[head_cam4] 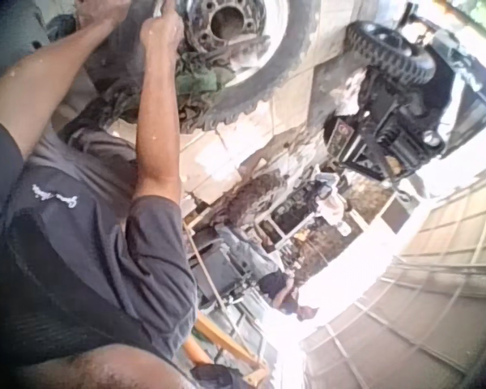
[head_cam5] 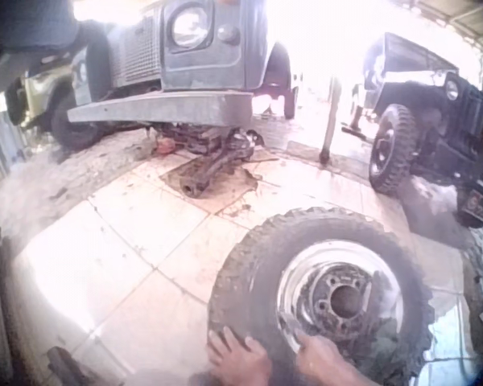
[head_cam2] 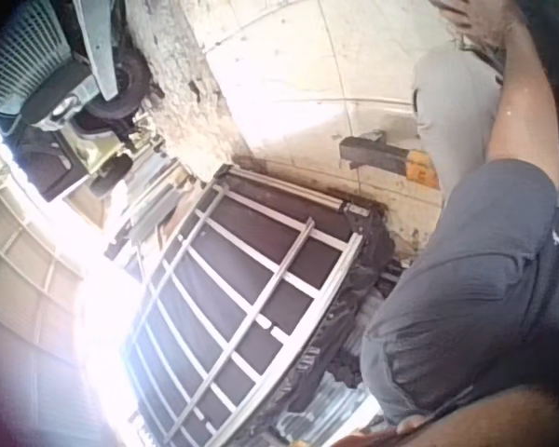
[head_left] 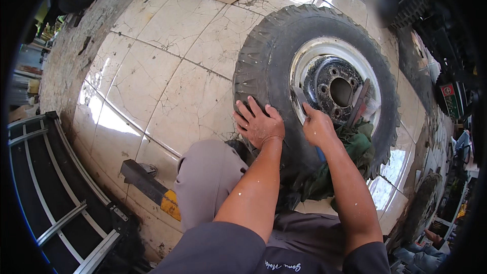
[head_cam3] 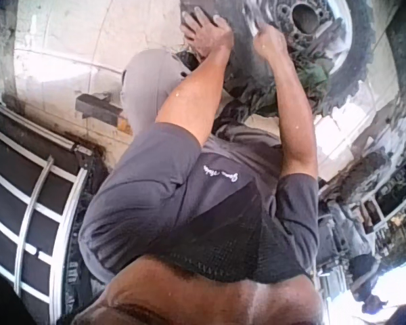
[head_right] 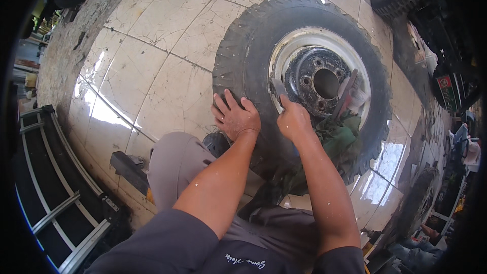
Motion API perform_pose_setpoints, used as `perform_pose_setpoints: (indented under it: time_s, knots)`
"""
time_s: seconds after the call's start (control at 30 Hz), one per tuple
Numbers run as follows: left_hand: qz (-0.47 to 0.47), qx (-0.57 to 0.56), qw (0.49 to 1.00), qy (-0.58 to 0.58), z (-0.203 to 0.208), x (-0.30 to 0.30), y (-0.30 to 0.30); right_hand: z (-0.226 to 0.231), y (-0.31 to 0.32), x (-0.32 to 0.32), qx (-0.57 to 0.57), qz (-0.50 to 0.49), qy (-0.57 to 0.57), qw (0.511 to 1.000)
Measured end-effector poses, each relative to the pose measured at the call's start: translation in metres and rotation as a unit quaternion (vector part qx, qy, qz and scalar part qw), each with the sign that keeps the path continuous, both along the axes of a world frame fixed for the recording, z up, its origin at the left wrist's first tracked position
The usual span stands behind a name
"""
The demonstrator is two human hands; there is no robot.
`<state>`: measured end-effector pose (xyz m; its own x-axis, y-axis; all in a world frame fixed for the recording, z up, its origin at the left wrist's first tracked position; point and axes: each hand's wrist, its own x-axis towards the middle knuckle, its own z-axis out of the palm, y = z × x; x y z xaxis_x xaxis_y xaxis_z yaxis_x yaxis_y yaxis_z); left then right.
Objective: The person sits on the floor and uses a scraper tool to clean the rim of a large vehicle tire. They repeatedly scrape along the inner edge of the tire bead to remove dirt and debris.
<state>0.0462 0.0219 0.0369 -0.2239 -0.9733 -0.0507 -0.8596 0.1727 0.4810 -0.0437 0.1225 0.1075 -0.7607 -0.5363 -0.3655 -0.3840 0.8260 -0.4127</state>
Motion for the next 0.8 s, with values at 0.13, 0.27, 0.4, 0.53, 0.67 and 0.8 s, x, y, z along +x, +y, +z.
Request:
perform_pose_setpoints:
  time_s: [0.13, 0.27, 0.4, 0.53, 0.67, 0.8]
  knots:
    - [0.000, -0.006, 1.000, 0.008, 0.000, 0.001, -0.004, 0.052, -0.035, 0.005, 0.078, -0.045, -0.122, 0.989]
    - [-0.005, 0.010, 1.000, -0.008, 0.004, -0.002, -0.003, 0.041, -0.034, 0.002, 0.052, -0.010, -0.049, 0.997]
    - [-0.005, 0.007, 1.000, -0.006, 0.003, -0.004, -0.004, 0.039, -0.055, -0.012, 0.047, -0.023, -0.023, 0.998]
    - [-0.013, 0.016, 1.000, -0.007, 0.006, -0.002, -0.003, 0.025, -0.047, -0.024, 0.055, -0.040, -0.041, 0.997]
    - [-0.014, 0.014, 1.000, -0.012, 0.005, -0.001, -0.002, 0.008, -0.037, -0.019, 0.016, 0.050, 0.087, 0.995]
    - [-0.011, 0.023, 1.000, -0.008, 0.003, 0.001, -0.004, 0.028, -0.053, -0.015, 0.035, -0.021, -0.010, 0.999]
